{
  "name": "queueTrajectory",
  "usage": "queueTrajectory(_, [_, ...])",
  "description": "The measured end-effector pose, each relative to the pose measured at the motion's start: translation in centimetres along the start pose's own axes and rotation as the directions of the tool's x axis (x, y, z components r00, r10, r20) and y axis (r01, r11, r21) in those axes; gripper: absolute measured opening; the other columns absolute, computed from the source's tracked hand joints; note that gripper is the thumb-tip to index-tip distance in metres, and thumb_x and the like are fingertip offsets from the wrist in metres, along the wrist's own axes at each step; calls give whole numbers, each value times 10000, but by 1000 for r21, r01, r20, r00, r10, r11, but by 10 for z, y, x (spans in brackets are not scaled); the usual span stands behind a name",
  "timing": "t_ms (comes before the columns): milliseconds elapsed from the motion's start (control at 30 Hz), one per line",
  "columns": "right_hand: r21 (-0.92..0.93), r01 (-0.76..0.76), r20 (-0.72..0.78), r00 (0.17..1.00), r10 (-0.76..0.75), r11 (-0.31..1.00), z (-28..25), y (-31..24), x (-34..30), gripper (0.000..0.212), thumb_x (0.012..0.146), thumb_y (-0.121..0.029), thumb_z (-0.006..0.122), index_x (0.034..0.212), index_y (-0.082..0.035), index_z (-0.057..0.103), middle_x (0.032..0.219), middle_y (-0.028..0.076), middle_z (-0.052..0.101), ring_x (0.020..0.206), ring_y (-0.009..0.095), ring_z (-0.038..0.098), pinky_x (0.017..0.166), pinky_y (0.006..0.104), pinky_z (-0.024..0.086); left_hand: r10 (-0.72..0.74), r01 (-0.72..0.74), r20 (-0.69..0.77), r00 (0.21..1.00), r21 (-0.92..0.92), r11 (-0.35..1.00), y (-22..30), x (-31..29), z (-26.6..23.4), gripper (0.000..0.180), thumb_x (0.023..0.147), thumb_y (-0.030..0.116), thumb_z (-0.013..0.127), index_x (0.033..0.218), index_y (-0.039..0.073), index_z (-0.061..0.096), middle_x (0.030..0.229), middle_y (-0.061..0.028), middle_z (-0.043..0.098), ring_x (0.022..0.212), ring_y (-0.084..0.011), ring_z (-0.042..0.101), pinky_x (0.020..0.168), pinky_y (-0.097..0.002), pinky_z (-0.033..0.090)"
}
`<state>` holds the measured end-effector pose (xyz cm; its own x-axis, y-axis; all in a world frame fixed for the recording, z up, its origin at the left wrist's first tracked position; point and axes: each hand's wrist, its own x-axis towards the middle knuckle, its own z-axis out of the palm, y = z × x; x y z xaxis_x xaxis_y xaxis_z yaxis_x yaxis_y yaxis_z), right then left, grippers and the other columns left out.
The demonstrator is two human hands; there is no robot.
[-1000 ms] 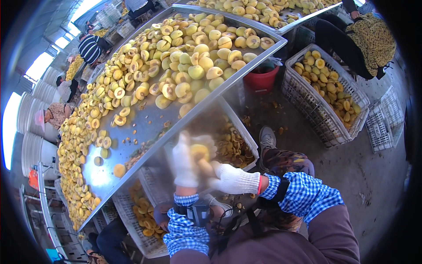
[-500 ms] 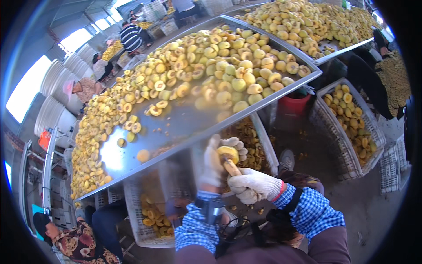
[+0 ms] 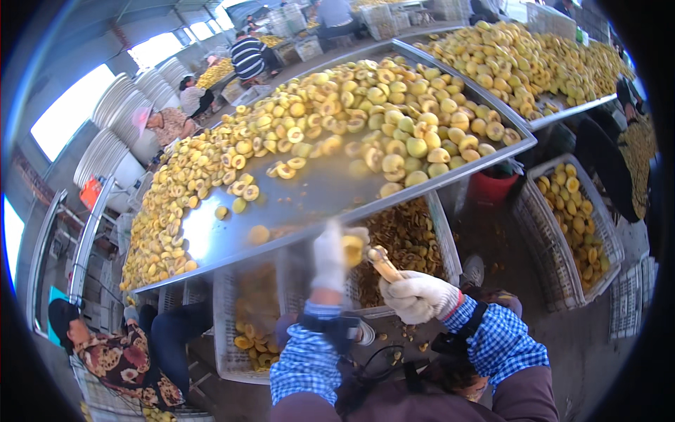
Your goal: The person removes pits from apricots using a small pitting tool and places the fruit into a bin while working at a large metal processing table.
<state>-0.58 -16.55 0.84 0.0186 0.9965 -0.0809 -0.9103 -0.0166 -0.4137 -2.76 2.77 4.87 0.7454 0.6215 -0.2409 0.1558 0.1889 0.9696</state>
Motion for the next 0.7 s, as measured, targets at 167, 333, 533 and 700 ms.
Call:
queueTrajectory(167, [-725,-129,-429,854,-295,677,-32,-14,24,202,919,-225,539,978,-34,509,625,2,500,450,111,470,406,256,398,-49,-2,-140,989,-342,940,-19,13,-132,633,957,499,285,954,-38,620,836,-192,661,686,-344,652,624,-450,555])
queueTrajectory(333, [-639,-492,-464,860,-213,-592,-111,39,5,392,903,-273,444,1234,-78,520,1045,199,626,890,378,625,771,451,495,55,46,-642,765,141,989,-32,-19,-301,376,921,373,526,970,13,619,807,-132,648,690,-227,646,569,-363,522])
queueTrajectory(533, [-771,-633,-596,756,-270,-71,-15,-4,40,501,871,-456,531,1181,-64,505,982,239,635,927,389,619,789,437,481,590,-7,-388,708,831,556,7,41,-259,430,841,302,643,1137,-3,581,1138,-221,577,1072,-331,538,915,-399,426])
queueTrajectory(700, [-829,-509,-557,789,-258,232,9,-23,49,504,873,-452,556,1191,-68,486,973,240,633,900,377,629,775,431,483,549,-288,15,836,863,415,48,206,-172,544,828,380,638,1236,36,537,1161,-226,570,1108,-359,529,977,-403,399])
